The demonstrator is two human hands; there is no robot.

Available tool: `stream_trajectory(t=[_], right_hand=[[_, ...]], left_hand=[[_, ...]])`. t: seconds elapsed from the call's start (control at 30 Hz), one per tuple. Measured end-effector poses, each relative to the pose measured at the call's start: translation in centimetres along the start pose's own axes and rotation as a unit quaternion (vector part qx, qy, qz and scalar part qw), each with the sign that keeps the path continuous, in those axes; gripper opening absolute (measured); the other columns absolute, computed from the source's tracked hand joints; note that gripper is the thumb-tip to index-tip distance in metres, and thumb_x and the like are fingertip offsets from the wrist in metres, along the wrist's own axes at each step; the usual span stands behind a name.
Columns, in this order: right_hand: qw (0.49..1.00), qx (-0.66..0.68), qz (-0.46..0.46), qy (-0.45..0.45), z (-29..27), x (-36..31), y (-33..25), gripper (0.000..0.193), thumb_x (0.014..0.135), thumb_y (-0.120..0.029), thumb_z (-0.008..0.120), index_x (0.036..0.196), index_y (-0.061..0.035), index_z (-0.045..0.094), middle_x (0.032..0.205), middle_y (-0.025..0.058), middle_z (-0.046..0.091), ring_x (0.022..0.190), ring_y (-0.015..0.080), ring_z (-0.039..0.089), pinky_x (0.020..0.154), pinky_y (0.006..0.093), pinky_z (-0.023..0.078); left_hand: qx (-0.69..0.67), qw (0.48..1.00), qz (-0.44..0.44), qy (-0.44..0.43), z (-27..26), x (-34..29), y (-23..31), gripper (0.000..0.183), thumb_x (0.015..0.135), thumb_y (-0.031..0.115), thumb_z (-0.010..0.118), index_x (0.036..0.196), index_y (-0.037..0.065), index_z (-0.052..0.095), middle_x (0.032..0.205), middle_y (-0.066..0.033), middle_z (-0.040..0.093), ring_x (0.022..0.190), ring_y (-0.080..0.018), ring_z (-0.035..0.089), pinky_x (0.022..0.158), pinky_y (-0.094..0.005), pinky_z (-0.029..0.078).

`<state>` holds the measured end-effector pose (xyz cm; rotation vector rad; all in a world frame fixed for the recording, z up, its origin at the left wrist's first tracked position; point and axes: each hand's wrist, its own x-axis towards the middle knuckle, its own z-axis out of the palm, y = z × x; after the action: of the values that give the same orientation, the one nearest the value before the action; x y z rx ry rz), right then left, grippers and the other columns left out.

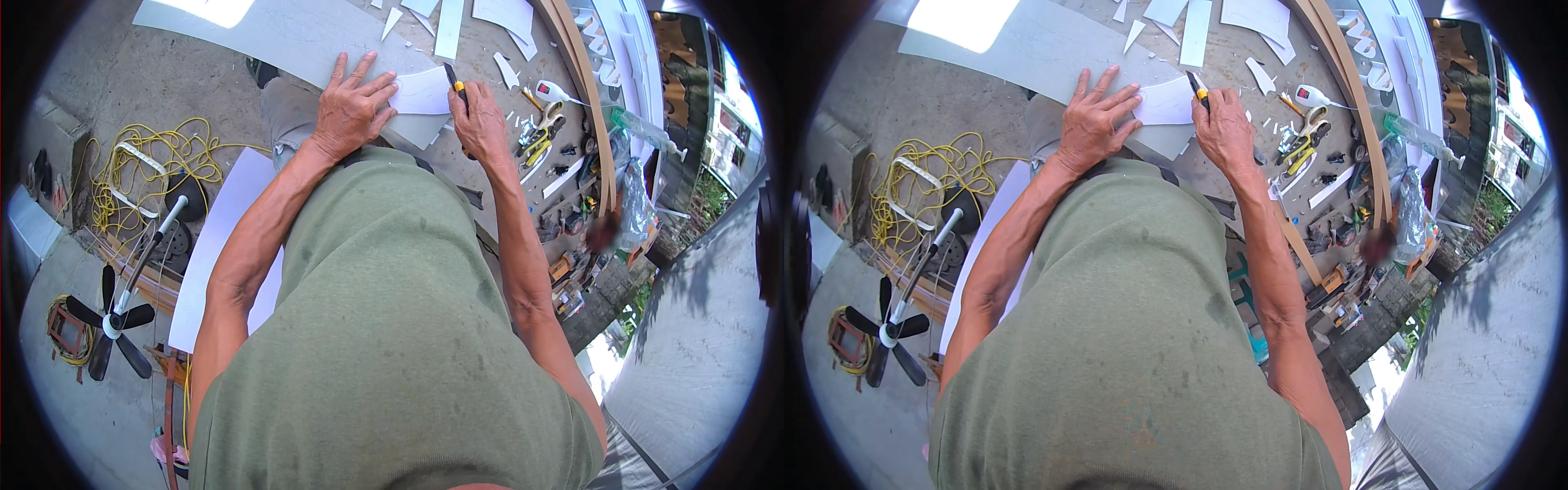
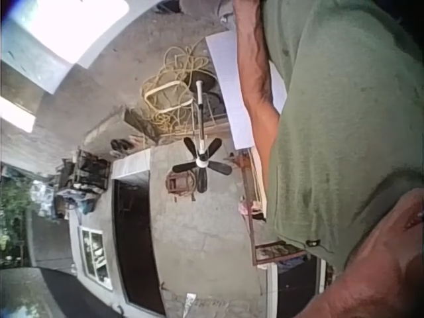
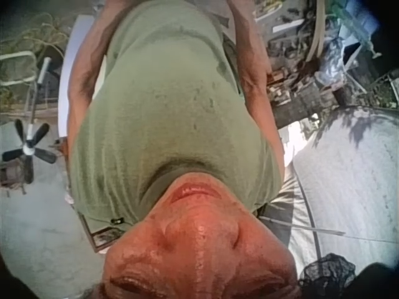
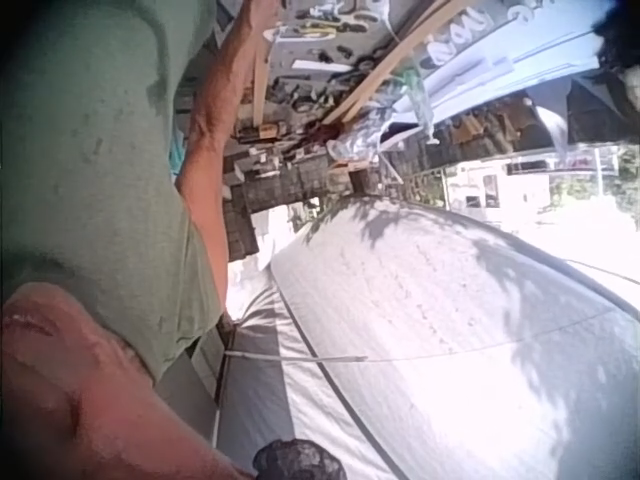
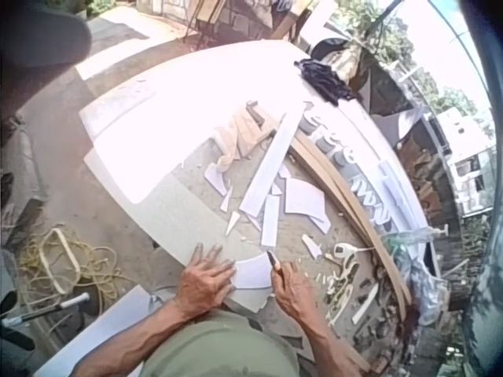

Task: Cutting out a curved shape from a white paper template using a utility knife on a flat surface.

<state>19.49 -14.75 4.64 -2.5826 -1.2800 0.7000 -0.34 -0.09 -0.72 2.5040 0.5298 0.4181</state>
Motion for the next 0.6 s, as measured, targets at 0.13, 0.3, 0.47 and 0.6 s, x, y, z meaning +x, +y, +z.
stream_trajectory(t=[0.13, 0.3, 0.47, 0.6], right_hand=[[0.995, -0.02, -0.053, 0.082, 1.0, 0.1, -0.2, 0.031, 0.1, -0.032, 0.059, 0.108, -0.0019, 0.062, 0.121, 0.0183, 0.064, 0.112, 0.0384, 0.06, 0.09, 0.0503, 0.052], [0.997, -0.015, -0.032, 0.072, 0.9, 0.2, -1.8, 0.032, 0.101, -0.033, 0.06, 0.114, -0.003, 0.063, 0.127, 0.0177, 0.064, 0.114, 0.0376, 0.06, 0.095, 0.048, 0.049], [0.997, -0.029, -0.023, 0.068, 1.2, 0.0, -2.8, 0.03, 0.098, -0.029, 0.063, 0.105, 0.0007, 0.063, 0.12, 0.0197, 0.063, 0.11, 0.0402, 0.061, 0.091, 0.0498, 0.052], [0.993, -0.016, -0.053, 0.106, 2.1, 0.0, -2.5, 0.032, 0.098, -0.028, 0.062, 0.106, 0.0024, 0.062, 0.119, 0.0206, 0.062, 0.108, 0.0426, 0.062, 0.09, 0.0503, 0.052]], left_hand=[[-0.01, 1.0, 0.016, -0.018, -0.6, 0.7, -0.8, 0.038, 0.084, 0.027, 0.081, 0.12, 0.018, 0.076, 0.136, 0.0018, 0.069, 0.145, -0.0267, 0.046, 0.125, -0.0542, 0.025], [-0.017, 1.0, 0.012, 0.01, -0.7, 0.8, -1.4, 0.04, 0.083, 0.024, 0.082, 0.121, 0.015, 0.075, 0.136, -0.0012, 0.069, 0.143, -0.0285, 0.048, 0.123, -0.0525, 0.031], [-0.003, 0.998, -0.025, 0.065, -0.6, 0.4, -1.1, 0.04, 0.081, 0.024, 0.083, 0.119, 0.013, 0.075, 0.133, -0.0054, 0.07, 0.142, -0.0302, 0.049, 0.121, -0.0523, 0.034], [0.02, 0.989, -0.065, 0.129, -1.1, -0.2, -1.5, 0.039, 0.081, 0.02, 0.083, 0.118, 0.009, 0.075, 0.126, -0.0106, 0.072, 0.121, -0.0283, 0.065, 0.107, -0.0459, 0.048]])
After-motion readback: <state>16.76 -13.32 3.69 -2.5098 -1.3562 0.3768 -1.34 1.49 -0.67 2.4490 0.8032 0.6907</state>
